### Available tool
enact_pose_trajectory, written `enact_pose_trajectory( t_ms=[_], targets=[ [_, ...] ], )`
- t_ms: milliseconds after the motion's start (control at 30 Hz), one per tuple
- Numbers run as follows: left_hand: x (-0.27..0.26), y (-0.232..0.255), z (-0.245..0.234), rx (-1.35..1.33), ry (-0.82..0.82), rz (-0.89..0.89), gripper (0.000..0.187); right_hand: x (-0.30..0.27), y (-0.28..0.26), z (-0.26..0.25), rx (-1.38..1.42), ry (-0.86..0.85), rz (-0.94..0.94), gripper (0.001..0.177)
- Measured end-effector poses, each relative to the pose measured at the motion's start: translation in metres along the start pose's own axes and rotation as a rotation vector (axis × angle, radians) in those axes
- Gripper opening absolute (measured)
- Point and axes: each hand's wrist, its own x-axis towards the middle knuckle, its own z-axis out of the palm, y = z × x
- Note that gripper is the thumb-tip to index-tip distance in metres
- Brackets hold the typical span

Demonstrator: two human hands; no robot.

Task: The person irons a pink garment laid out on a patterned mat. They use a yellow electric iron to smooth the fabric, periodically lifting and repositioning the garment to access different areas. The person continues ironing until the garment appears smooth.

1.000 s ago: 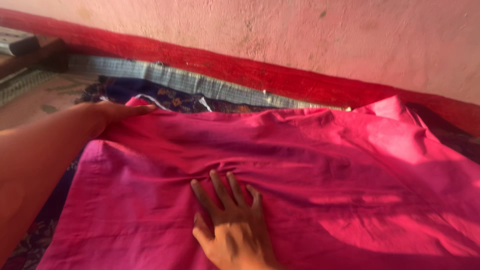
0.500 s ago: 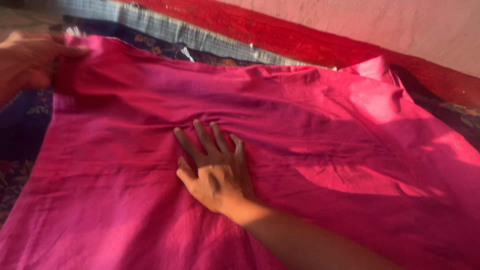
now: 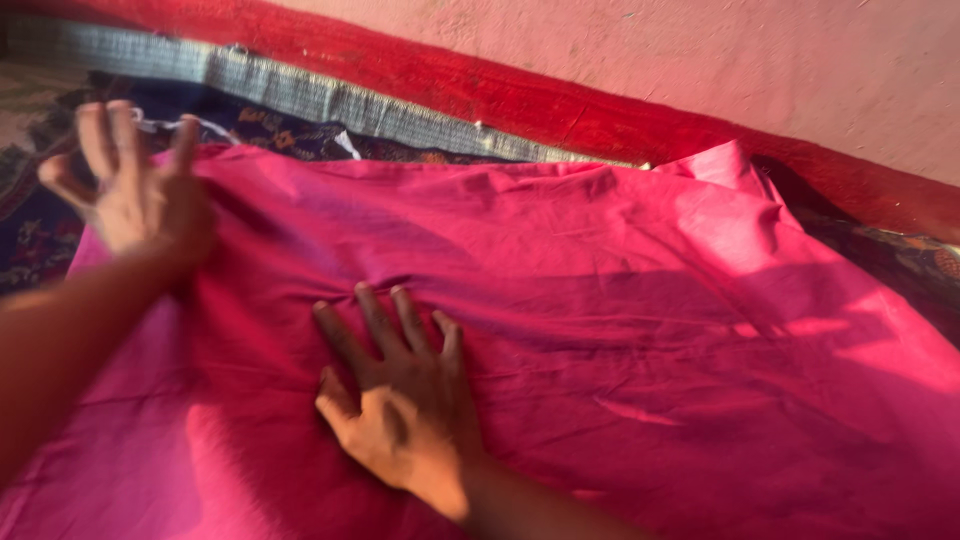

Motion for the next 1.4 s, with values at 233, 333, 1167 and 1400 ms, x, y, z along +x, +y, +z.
enact_pose_trajectory(
  t_ms=[233, 333, 1167, 1400],
  targets=[
    [-0.013, 0.06, -0.121, -0.755, -0.134, 0.456, 0.026, 0.001, 0.005, 0.009, 0.077, -0.032, 0.065, 0.069],
    [-0.025, 0.06, -0.16, -1.005, -0.173, 0.235, 0.05, 0.01, 0.015, 0.021, 0.223, -0.078, 0.168, 0.069],
    [-0.206, -0.162, -0.273, -0.278, -0.661, -0.458, 0.066, -0.227, 0.156, -0.144, -0.037, -0.488, 0.102, 0.064],
    [-0.213, -0.188, -0.315, -0.109, -0.736, -0.514, 0.055, -0.254, 0.018, -0.141, 0.096, -0.508, -0.13, 0.063]
  ],
)
